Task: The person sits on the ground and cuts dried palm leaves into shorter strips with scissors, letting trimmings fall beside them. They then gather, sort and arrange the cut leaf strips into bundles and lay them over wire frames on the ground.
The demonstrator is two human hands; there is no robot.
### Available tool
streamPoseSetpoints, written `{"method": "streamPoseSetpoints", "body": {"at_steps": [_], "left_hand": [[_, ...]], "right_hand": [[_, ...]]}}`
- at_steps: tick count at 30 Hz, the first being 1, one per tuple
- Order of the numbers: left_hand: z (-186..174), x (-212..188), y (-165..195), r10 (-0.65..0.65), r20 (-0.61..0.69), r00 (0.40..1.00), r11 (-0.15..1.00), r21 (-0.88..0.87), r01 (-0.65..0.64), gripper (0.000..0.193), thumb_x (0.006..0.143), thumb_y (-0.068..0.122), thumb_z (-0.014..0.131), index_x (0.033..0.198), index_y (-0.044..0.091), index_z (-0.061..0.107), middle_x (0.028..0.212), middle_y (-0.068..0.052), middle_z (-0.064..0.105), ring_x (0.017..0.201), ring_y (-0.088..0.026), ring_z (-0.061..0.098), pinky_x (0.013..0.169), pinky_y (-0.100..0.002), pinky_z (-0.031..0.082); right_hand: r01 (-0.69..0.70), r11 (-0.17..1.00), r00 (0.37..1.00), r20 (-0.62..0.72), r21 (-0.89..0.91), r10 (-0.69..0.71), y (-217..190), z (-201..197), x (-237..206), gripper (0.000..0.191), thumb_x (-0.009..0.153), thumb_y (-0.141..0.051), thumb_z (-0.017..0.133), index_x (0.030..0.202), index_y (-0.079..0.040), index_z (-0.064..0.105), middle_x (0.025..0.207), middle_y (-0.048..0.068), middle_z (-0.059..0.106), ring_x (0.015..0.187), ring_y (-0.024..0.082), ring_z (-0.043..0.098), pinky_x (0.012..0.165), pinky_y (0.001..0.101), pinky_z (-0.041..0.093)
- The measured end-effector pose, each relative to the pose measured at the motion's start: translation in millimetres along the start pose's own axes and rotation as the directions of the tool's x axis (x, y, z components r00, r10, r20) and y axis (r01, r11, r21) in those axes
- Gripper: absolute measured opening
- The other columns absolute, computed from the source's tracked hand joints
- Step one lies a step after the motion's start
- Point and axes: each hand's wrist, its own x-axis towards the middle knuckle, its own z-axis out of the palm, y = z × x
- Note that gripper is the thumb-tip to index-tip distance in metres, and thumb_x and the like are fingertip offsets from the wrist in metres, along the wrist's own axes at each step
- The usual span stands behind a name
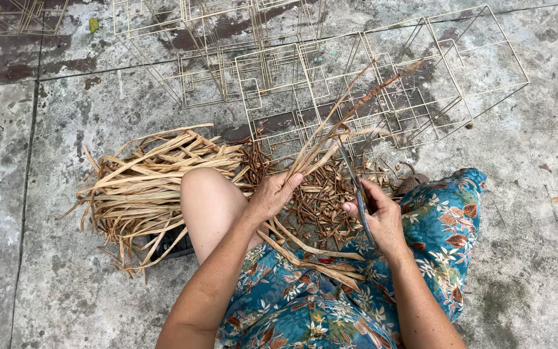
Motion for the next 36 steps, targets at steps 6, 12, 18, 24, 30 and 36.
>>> {"method": "streamPoseSetpoints", "body": {"at_steps": [6,12,18,24,30,36], "left_hand": [[0.3,-3.1,2.3,-0.01,-0.001,1.0,0.998,0.065,0.01,0.06,0.103,0.06,0.041,0.093,0.008,0.07,0.055,0.001,0.049,0.052,-0.013,0.055,0.05,-0.036,0.048],[0.7,-4.4,9.4,0.097,-0.036,0.995,0.983,0.162,-0.09,0.057,0.104,0.058,0.042,0.11,0.009,0.072,0.057,-0.002,0.055,0.053,-0.016,0.059,0.052,-0.039,0.05],[1.0,-9.4,15.0,0.131,-0.042,0.99,0.972,0.203,-0.12,0.05,0.102,0.051,0.046,0.131,0.017,0.069,0.053,-0.005,0.056,0.049,-0.017,0.06,0.05,-0.038,0.051],[-0.1,-8.6,12.4,0.073,-0.059,0.996,0.986,0.151,-0.064,0.049,0.105,0.051,0.047,0.131,0.017,0.07,0.054,-0.003,0.054,0.049,-0.015,0.057,0.049,-0.039,0.049],[-1.4,-13.0,22.7,0.102,-0.025,0.995,0.972,0.216,-0.094,0.047,0.104,0.051,0.046,0.139,0.026,0.065,0.052,-0.002,0.052,0.047,-0.013,0.056,0.05,-0.037,0.05],[-2.1,-17.0,31.3,0.08,0.0,0.997,0.982,0.173,-0.079,0.047,0.103,0.053,0.047,0.14,0.03,0.064,0.056,-0.001,0.057,0.05,-0.011,0.057,0.051,-0.036,0.051]], "right_hand": [[-0.023,1.0,0.996,0.086,0.006,0.023,-0.2,3.6,-3.2,0.071,0.075,-0.031,0.088,0.138,-0.01,0.064,0.089,-0.001,0.072,0.084,0.008,0.067,0.076,0.0262,0.057],[-0.073,0.995,0.992,0.11,0.07,0.065,1.9,6.3,0.1,0.069,0.075,-0.028,0.088,0.137,-0.008,0.064,0.087,-0.001,0.07,0.081,0.008,0.066,0.072,0.0262,0.056],[-0.066,0.992,0.992,0.11,0.111,0.054,3.9,7.7,-1.6,0.066,0.077,-0.027,0.087,0.137,-0.007,0.065,0.083,-0.003,0.066,0.076,0.007,0.061,0.068,0.0249,0.053],[-0.049,0.993,0.993,0.112,0.11,0.037,7.1,7.2,-6.3,0.064,0.078,-0.026,0.087,0.135,-0.008,0.066,0.085,-0.002,0.067,0.077,0.006,0.062,0.068,0.0235,0.054],[-0.1,0.978,0.979,0.195,0.183,0.064,-2.2,7.2,-3.3,0.058,0.08,-0.03,0.083,0.132,-0.01,0.068,0.089,-0.004,0.071,0.077,0.005,0.064,0.066,0.022,0.054],[-0.167,0.949,0.959,0.267,0.268,0.093,-18.2,5.5,-4.9,0.051,0.085,-0.034,0.078,0.129,-0.009,0.07,0.073,-0.004,0.059,0.059,0.007,0.054,0.056,0.0236,0.049]]}}
